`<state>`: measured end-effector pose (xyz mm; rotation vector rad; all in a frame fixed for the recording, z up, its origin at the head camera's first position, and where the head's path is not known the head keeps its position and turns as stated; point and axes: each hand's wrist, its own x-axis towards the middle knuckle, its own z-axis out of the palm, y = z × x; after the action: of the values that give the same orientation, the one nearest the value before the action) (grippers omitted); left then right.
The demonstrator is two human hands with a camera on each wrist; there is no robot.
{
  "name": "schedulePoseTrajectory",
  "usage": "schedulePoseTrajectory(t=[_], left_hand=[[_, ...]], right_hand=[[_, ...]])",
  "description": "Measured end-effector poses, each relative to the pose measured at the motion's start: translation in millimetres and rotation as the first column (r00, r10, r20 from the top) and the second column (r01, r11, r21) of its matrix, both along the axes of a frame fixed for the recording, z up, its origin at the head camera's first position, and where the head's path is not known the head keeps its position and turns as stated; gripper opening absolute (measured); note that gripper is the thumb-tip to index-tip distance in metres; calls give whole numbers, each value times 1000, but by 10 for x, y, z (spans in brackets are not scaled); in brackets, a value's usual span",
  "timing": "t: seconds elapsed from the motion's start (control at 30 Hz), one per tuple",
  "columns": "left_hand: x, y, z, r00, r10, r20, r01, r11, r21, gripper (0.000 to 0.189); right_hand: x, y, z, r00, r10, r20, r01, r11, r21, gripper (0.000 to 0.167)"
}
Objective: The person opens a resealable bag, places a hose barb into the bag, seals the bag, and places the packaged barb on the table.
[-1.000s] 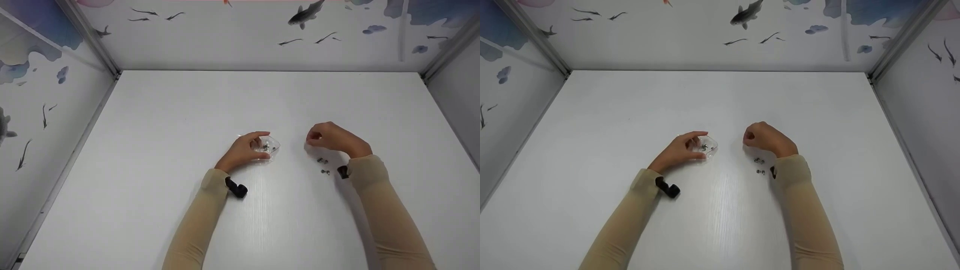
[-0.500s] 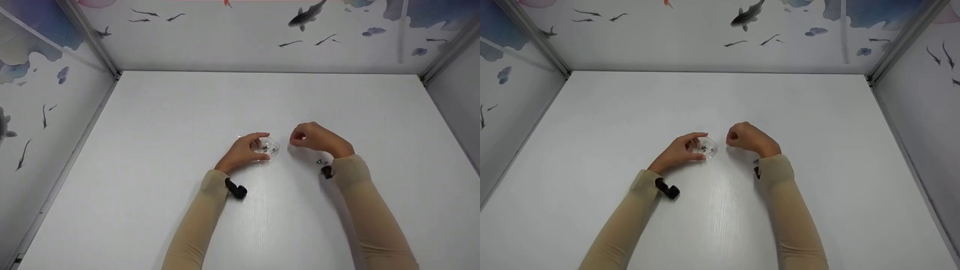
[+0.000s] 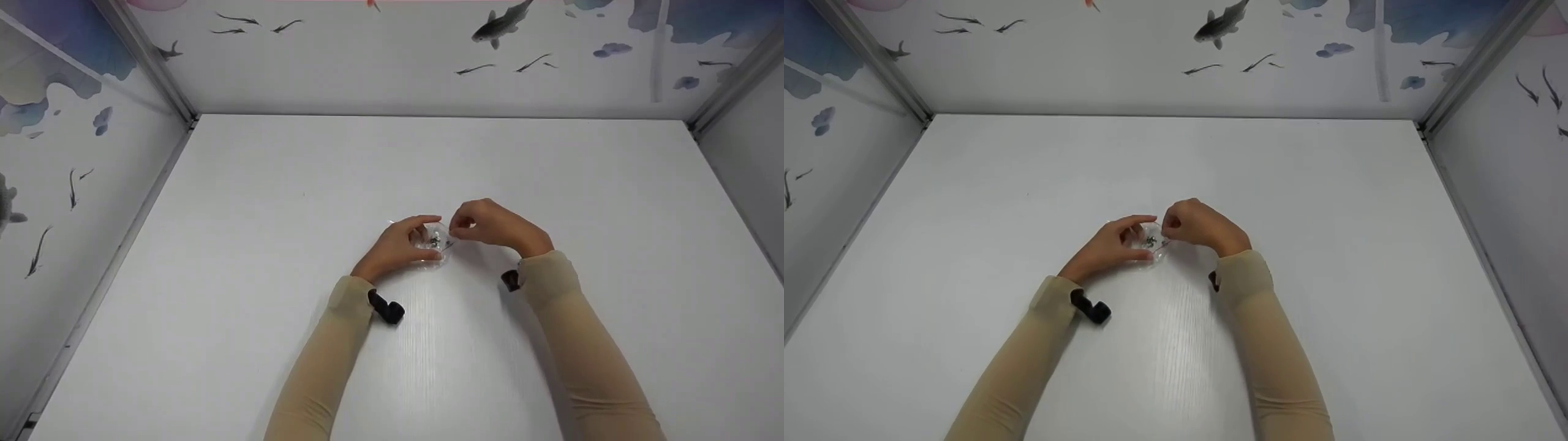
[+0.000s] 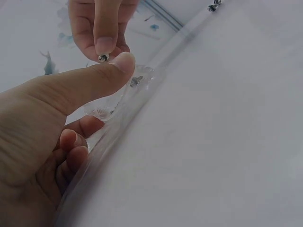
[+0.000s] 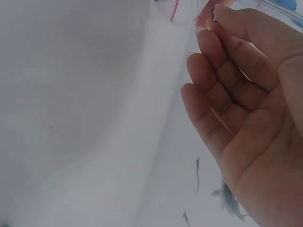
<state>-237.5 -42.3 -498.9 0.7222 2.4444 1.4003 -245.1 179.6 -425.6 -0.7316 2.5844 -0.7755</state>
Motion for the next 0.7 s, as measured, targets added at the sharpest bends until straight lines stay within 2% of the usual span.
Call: schedulePoseTrajectory(t=[0.37, 0.7], left_hand=[[7, 1, -5, 1000, -6, 23, 6, 1000, 12, 69], [-1, 3, -4, 999, -6, 34, 6, 1000, 15, 70]], right_hand=[[9, -110, -33, 999, 43, 14, -43, 998, -34, 13], [13, -31, -1, 999, 40, 12, -40, 999, -11, 14]])
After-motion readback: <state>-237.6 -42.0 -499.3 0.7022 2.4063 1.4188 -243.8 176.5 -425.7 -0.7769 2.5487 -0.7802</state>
